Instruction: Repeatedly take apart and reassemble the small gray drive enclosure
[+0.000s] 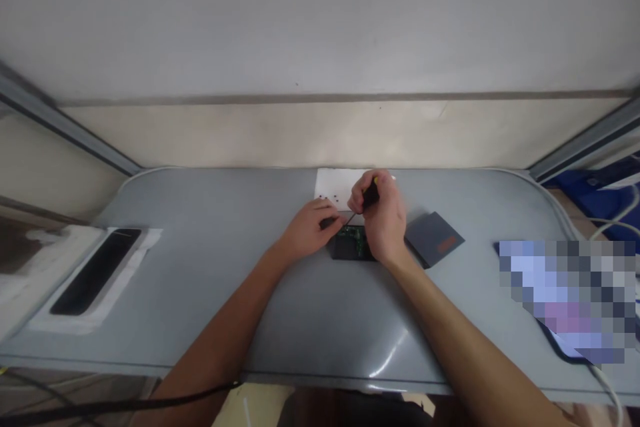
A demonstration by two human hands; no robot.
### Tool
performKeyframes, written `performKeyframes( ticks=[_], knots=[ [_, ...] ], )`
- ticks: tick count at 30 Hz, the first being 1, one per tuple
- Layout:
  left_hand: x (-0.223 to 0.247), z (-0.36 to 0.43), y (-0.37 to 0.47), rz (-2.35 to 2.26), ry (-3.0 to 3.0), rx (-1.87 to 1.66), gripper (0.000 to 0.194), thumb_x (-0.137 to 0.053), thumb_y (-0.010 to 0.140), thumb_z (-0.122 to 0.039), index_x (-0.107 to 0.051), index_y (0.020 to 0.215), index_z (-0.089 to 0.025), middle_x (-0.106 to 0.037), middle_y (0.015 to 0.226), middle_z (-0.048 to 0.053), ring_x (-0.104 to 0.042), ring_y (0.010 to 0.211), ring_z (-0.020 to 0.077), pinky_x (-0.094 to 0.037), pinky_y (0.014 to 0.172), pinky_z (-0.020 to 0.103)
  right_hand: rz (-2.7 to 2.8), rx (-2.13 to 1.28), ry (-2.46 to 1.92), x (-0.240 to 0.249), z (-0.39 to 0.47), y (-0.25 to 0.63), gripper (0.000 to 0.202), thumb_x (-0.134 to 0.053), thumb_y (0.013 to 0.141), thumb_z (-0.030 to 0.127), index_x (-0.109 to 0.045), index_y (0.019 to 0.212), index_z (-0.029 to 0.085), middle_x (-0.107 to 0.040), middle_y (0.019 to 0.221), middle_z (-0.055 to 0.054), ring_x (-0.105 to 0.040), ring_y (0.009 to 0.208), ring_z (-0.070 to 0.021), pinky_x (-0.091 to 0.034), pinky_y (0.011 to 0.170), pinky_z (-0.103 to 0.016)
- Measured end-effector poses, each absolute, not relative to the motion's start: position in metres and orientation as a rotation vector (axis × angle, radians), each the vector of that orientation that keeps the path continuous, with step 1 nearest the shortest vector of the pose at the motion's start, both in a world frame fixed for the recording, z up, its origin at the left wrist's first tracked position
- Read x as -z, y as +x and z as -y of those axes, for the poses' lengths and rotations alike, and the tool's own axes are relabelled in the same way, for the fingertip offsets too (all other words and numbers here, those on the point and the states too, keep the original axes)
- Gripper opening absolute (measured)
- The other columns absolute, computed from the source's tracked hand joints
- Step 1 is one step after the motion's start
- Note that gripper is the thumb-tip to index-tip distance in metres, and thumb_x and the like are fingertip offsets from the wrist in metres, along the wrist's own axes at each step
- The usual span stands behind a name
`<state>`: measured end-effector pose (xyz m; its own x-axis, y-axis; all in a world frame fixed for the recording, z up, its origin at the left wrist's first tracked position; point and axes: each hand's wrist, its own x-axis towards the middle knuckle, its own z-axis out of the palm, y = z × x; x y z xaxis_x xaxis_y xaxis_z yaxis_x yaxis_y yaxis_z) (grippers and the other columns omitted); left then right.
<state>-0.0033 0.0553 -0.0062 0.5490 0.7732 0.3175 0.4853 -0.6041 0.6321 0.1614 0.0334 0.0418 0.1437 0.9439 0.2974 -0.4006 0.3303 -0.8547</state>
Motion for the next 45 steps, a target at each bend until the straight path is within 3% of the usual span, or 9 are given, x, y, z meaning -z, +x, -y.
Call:
performKeyframes(
  ticks=[12,15,18,23,30,35,40,45],
  knots=[
    [0.000,-0.049,-0.003,-1.064,2.310,-0.798,0.039,-0.051,0.109,-0.042,-0.071,0.082,-0.022,-0.073,0.091,0.005,-0.066,0.094,0.0222,-0.053,0.089,0.040,1.031,-1.113,-0.740,-0.041,-0.032,0.161,0.039,-0.047,0.105,0.063,-0.053,0.090,0.027,-0.046,0.069,0.004,-0.042,0.062,-0.0147,-0.039,0.061,-0.031],
    [0.002,-0.050,-0.003,-1.066,2.307,-0.797,0.037,-0.052,0.109,-0.041,-0.071,0.082,-0.022,-0.073,0.090,0.004,-0.066,0.095,0.0221,-0.053,0.091,0.040,1.026,-1.154,-0.709,-0.041,-0.034,0.162,0.037,-0.054,0.101,0.067,-0.048,0.103,0.030,-0.048,0.070,0.006,-0.042,0.061,-0.0143,-0.039,0.061,-0.030],
    [0.003,-0.051,-0.003,-1.063,2.304,-0.792,0.036,-0.053,0.108,-0.040,-0.071,0.082,-0.022,-0.072,0.088,0.004,-0.065,0.094,0.0221,-0.053,0.091,0.040,1.025,-1.178,-0.694,-0.039,-0.038,0.169,0.037,-0.059,0.100,0.064,-0.043,0.101,0.031,-0.051,0.073,0.007,-0.044,0.061,-0.0132,-0.040,0.062,-0.029],
    [0.005,-0.052,-0.004,-1.030,2.353,-0.801,0.040,-0.051,0.110,-0.039,-0.068,0.080,-0.021,-0.071,0.088,0.005,-0.063,0.092,0.0213,-0.051,0.092,0.039,1.099,-1.242,-0.626,-0.044,-0.046,0.185,0.035,-0.056,0.103,0.060,-0.060,0.101,0.025,-0.059,0.085,-0.001,-0.058,0.079,-0.0154,-0.047,0.072,-0.031],
    [0.008,-0.054,-0.006,-1.018,2.378,-0.790,0.037,-0.054,0.109,-0.039,-0.073,0.083,-0.022,-0.072,0.093,0.004,-0.064,0.096,0.0204,-0.051,0.094,0.038,0.895,-1.312,-0.605,-0.050,-0.045,0.173,0.041,-0.056,0.099,0.069,-0.053,0.098,0.028,-0.046,0.071,0.003,-0.046,0.063,-0.0157,-0.043,0.062,-0.031],
    [0.008,-0.053,-0.006,-1.020,2.371,-0.805,0.036,-0.055,0.109,-0.038,-0.073,0.083,-0.022,-0.072,0.094,0.004,-0.064,0.096,0.0202,-0.052,0.093,0.037,0.903,-1.300,-0.592,-0.048,-0.045,0.174,0.040,-0.070,0.095,0.057,-0.043,0.090,0.028,-0.046,0.070,0.005,-0.044,0.063,-0.0140,-0.040,0.062,-0.029],
    [0.006,-0.053,-0.005,-1.031,2.392,-0.798,0.036,-0.054,0.108,-0.038,-0.072,0.081,-0.022,-0.070,0.089,0.004,-0.063,0.092,0.0202,-0.051,0.091,0.037,1.041,-1.364,-0.598,-0.052,-0.047,0.187,0.035,-0.065,0.098,0.060,-0.055,0.095,0.027,-0.057,0.086,0.000,-0.055,0.073,-0.0151,-0.046,0.066,-0.031],
    [0.009,-0.054,-0.005,-1.040,2.383,-0.804,0.036,-0.055,0.108,-0.039,-0.073,0.082,-0.022,-0.071,0.090,0.004,-0.064,0.093,0.0202,-0.052,0.092,0.038,0.962,-1.369,-0.576,-0.054,-0.047,0.181,0.043,-0.061,0.097,0.068,-0.053,0.093,0.026,-0.047,0.075,0.002,-0.048,0.064,-0.0140,-0.045,0.060,-0.031]
  ],
)
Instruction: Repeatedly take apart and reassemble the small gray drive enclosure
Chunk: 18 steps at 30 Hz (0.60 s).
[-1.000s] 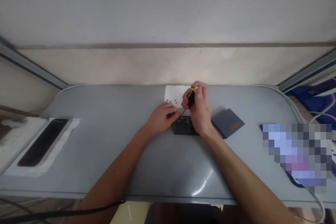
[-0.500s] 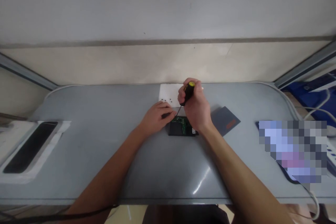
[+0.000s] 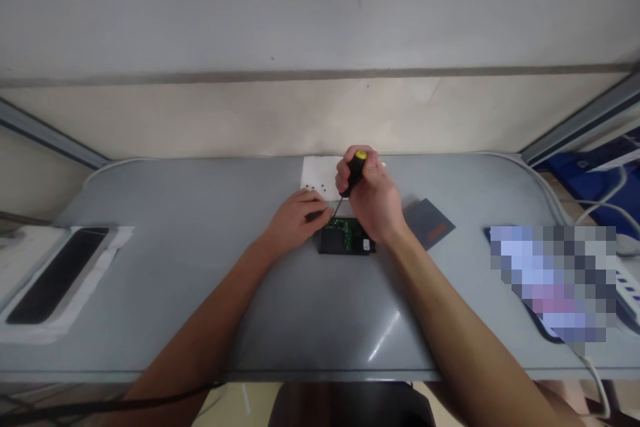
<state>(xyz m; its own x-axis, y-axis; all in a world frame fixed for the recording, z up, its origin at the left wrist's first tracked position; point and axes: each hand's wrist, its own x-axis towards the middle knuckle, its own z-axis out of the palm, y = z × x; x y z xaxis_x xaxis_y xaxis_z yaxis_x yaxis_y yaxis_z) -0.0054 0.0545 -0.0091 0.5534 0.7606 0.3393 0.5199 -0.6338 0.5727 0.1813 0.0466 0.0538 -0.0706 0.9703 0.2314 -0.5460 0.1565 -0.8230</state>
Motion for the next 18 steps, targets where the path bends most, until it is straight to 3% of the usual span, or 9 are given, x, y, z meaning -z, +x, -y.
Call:
performKeyframes(
  ticks=[5,10,14,18],
  knots=[
    [0.011,-0.055,-0.006,-1.055,2.376,-0.809,0.038,-0.054,0.108,-0.042,-0.075,0.083,-0.023,-0.072,0.093,0.005,-0.064,0.095,0.0206,-0.053,0.091,0.038,0.933,-1.347,-0.613,-0.052,-0.044,0.176,0.048,-0.071,0.091,0.066,-0.040,0.092,0.029,-0.042,0.069,0.007,-0.041,0.059,-0.0132,-0.040,0.057,-0.028],
    [0.011,-0.056,-0.005,-1.026,2.397,-0.833,0.037,-0.055,0.108,-0.038,-0.073,0.081,-0.022,-0.071,0.091,0.004,-0.064,0.093,0.0197,-0.053,0.091,0.037,1.066,-1.376,-0.548,-0.051,-0.045,0.182,0.038,-0.068,0.095,0.062,-0.051,0.095,0.028,-0.057,0.083,0.002,-0.052,0.068,-0.0137,-0.045,0.064,-0.030],
    [0.011,-0.055,-0.004,-1.042,2.401,-0.842,0.036,-0.056,0.107,-0.038,-0.073,0.080,-0.023,-0.072,0.092,0.004,-0.064,0.093,0.0201,-0.053,0.090,0.037,1.092,-1.432,-0.511,-0.051,-0.045,0.179,0.040,-0.059,0.099,0.067,-0.057,0.095,0.027,-0.050,0.077,0.001,-0.050,0.066,-0.0151,-0.045,0.062,-0.031],
    [0.011,-0.055,-0.004,-1.041,2.378,-0.842,0.036,-0.056,0.107,-0.038,-0.074,0.080,-0.023,-0.073,0.095,0.004,-0.065,0.097,0.0201,-0.053,0.092,0.037,0.996,-1.377,-0.543,-0.051,-0.042,0.172,0.041,-0.057,0.098,0.070,-0.049,0.097,0.029,-0.043,0.069,0.005,-0.042,0.060,-0.0144,-0.041,0.058,-0.030]
  ],
)
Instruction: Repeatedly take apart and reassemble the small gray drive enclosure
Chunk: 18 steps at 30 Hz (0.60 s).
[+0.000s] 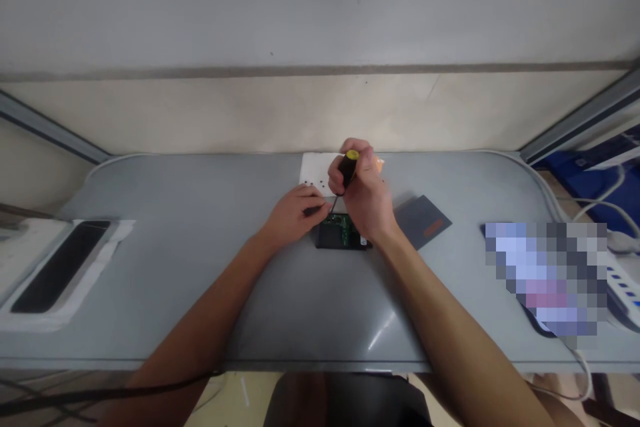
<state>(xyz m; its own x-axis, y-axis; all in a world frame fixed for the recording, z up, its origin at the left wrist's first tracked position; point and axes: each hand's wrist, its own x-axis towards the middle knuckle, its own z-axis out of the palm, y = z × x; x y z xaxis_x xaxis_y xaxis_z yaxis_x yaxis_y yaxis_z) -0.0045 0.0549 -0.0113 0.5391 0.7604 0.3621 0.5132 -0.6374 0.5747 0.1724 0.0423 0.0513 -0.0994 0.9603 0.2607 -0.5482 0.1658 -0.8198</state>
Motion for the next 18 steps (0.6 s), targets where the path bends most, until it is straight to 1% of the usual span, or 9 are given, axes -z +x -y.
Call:
performKeyframes(
  ticks=[2,4,6,8,11,14,16,18],
  knots=[
    [0.012,-0.055,-0.005,-1.043,2.382,-0.833,0.036,-0.056,0.107,-0.038,-0.074,0.080,-0.023,-0.073,0.095,0.004,-0.066,0.097,0.0201,-0.053,0.092,0.037,0.987,-1.372,-0.569,-0.051,-0.042,0.172,0.044,-0.067,0.093,0.067,-0.044,0.096,0.030,-0.040,0.068,0.007,-0.040,0.058,-0.0136,-0.040,0.057,-0.028],
    [0.012,-0.056,-0.005,-1.046,2.390,-0.826,0.036,-0.056,0.107,-0.039,-0.074,0.081,-0.023,-0.073,0.095,0.004,-0.066,0.097,0.0203,-0.053,0.093,0.038,1.009,-1.360,-0.575,-0.050,-0.042,0.176,0.044,-0.072,0.091,0.064,-0.044,0.094,0.030,-0.044,0.070,0.007,-0.043,0.061,-0.0133,-0.041,0.059,-0.028],
    [0.012,-0.057,-0.005,-1.044,2.401,-0.823,0.035,-0.056,0.107,-0.039,-0.075,0.082,-0.023,-0.074,0.096,0.005,-0.066,0.097,0.0204,-0.053,0.093,0.038,1.054,-1.351,-0.573,-0.049,-0.045,0.181,0.040,-0.069,0.094,0.064,-0.050,0.095,0.029,-0.053,0.076,0.003,-0.050,0.067,-0.0142,-0.046,0.063,-0.029],
    [0.012,-0.057,-0.005,-1.036,2.416,-0.825,0.036,-0.056,0.107,-0.039,-0.075,0.082,-0.022,-0.074,0.095,0.005,-0.066,0.096,0.0203,-0.053,0.091,0.037,1.105,-1.384,-0.563,-0.049,-0.047,0.185,0.039,-0.065,0.096,0.065,-0.056,0.095,0.027,-0.058,0.082,0.000,-0.055,0.072,-0.0153,-0.049,0.067,-0.031],
    [0.012,-0.057,-0.005,-1.033,2.431,-0.835,0.038,-0.055,0.107,-0.039,-0.074,0.080,-0.022,-0.074,0.094,0.005,-0.066,0.094,0.0202,-0.053,0.089,0.037,1.079,-1.432,-0.520,-0.048,-0.050,0.186,0.040,-0.063,0.097,0.066,-0.058,0.096,0.027,-0.052,0.076,0.001,-0.052,0.067,-0.0153,-0.047,0.064,-0.031],
    [0.013,-0.057,-0.005,-1.044,2.432,-0.848,0.036,-0.056,0.107,-0.039,-0.075,0.081,-0.022,-0.073,0.093,0.005,-0.066,0.094,0.0201,-0.053,0.089,0.036,0.954,-1.390,-0.509,-0.048,-0.049,0.181,0.040,-0.061,0.097,0.067,-0.052,0.098,0.028,-0.046,0.070,0.004,-0.045,0.062,-0.0142,-0.044,0.060,-0.029],
    [0.014,-0.057,-0.005,-1.040,2.432,-0.859,0.036,-0.057,0.107,-0.039,-0.074,0.080,-0.022,-0.073,0.093,0.005,-0.066,0.095,0.0199,-0.053,0.089,0.035,0.923,-1.374,-0.535,-0.047,-0.047,0.178,0.041,-0.067,0.095,0.064,-0.047,0.096,0.029,-0.043,0.069,0.006,-0.042,0.060,-0.0130,-0.041,0.060,-0.027],
    [0.014,-0.057,-0.005,-1.015,2.432,-0.872,0.035,-0.058,0.107,-0.037,-0.074,0.080,-0.021,-0.073,0.093,0.004,-0.065,0.095,0.0196,-0.052,0.088,0.034,0.954,-1.358,-0.564,-0.047,-0.046,0.178,0.043,-0.073,0.092,0.060,-0.044,0.093,0.029,-0.043,0.069,0.007,-0.042,0.061,-0.0123,-0.040,0.061,-0.027]
  ],
)
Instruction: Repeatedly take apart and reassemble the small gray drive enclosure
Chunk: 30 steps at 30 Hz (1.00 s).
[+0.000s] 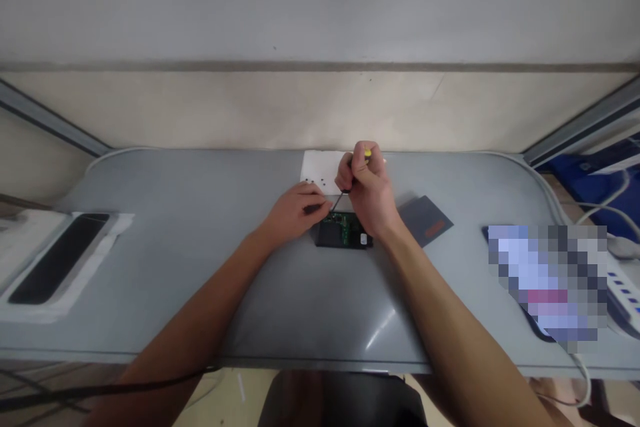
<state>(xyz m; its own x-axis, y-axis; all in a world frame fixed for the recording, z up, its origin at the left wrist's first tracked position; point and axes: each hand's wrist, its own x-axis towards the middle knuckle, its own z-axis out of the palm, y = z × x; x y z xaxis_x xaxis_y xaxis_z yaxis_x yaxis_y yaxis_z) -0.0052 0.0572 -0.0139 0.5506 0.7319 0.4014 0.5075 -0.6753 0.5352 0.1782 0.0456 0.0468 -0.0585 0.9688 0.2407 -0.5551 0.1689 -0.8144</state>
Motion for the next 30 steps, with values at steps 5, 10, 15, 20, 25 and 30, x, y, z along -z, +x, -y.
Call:
performKeyframes(
  ticks=[5,10,15,20,25,30],
  knots=[
    [0.013,-0.056,-0.005,-0.990,2.429,-0.880,0.033,-0.057,0.107,-0.034,-0.073,0.081,-0.021,-0.072,0.091,0.004,-0.064,0.093,0.0191,-0.052,0.088,0.034,1.138,-1.329,-0.607,-0.045,-0.044,0.180,0.039,-0.057,0.100,0.067,-0.054,0.099,0.028,-0.054,0.082,0.001,-0.053,0.073,-0.0157,-0.046,0.069,-0.031],
    [0.015,-0.056,-0.005,-1.007,2.427,-0.893,0.035,-0.058,0.107,-0.037,-0.075,0.081,-0.022,-0.073,0.094,0.004,-0.065,0.094,0.0196,-0.052,0.089,0.036,1.014,-1.330,-0.617,-0.049,-0.041,0.178,0.041,-0.053,0.099,0.070,-0.053,0.101,0.029,-0.042,0.075,0.002,-0.044,0.063,-0.0165,-0.043,0.062,-0.031],
    [0.016,-0.057,-0.005,-1.015,2.407,-0.881,0.035,-0.058,0.107,-0.039,-0.076,0.082,-0.022,-0.073,0.094,0.004,-0.066,0.092,0.0193,-0.053,0.089,0.036,0.920,-1.370,-0.616,-0.050,-0.037,0.180,0.043,-0.050,0.100,0.070,-0.050,0.096,0.028,-0.039,0.072,0.002,-0.037,0.061,-0.0165,-0.039,0.059,-0.031],
    [0.014,-0.058,-0.004,-1.020,2.401,-0.869,0.035,-0.058,0.107,-0.038,-0.075,0.080,-0.022,-0.073,0.091,0.003,-0.066,0.089,0.0185,-0.053,0.090,0.036,0.894,-1.350,-0.545,-0.048,-0.036,0.178,0.034,-0.055,0.101,0.060,-0.054,0.095,0.026,-0.040,0.073,0.002,-0.036,0.062,-0.0153,-0.036,0.061,-0.030],
    [0.014,-0.057,-0.003,-1.029,2.374,-0.868,0.036,-0.058,0.106,-0.040,-0.075,0.079,-0.022,-0.073,0.092,0.003,-0.067,0.091,0.0192,-0.053,0.089,0.037,0.891,-1.295,-0.595,-0.048,-0.033,0.172,0.037,-0.053,0.100,0.064,-0.052,0.093,0.027,-0.038,0.077,0.001,-0.038,0.064,-0.0162,-0.038,0.061,-0.032],
    [0.009,-0.056,-0.002,-1.074,2.359,-0.835,0.039,-0.056,0.107,-0.041,-0.075,0.079,-0.022,-0.073,0.091,0.004,-0.067,0.091,0.0203,-0.053,0.088,0.038,0.869,-1.301,-0.613,-0.053,-0.033,0.176,0.037,-0.048,0.103,0.063,-0.051,0.093,0.028,-0.036,0.075,0.002,-0.038,0.063,-0.0163,-0.041,0.060,-0.031]
  ],
)
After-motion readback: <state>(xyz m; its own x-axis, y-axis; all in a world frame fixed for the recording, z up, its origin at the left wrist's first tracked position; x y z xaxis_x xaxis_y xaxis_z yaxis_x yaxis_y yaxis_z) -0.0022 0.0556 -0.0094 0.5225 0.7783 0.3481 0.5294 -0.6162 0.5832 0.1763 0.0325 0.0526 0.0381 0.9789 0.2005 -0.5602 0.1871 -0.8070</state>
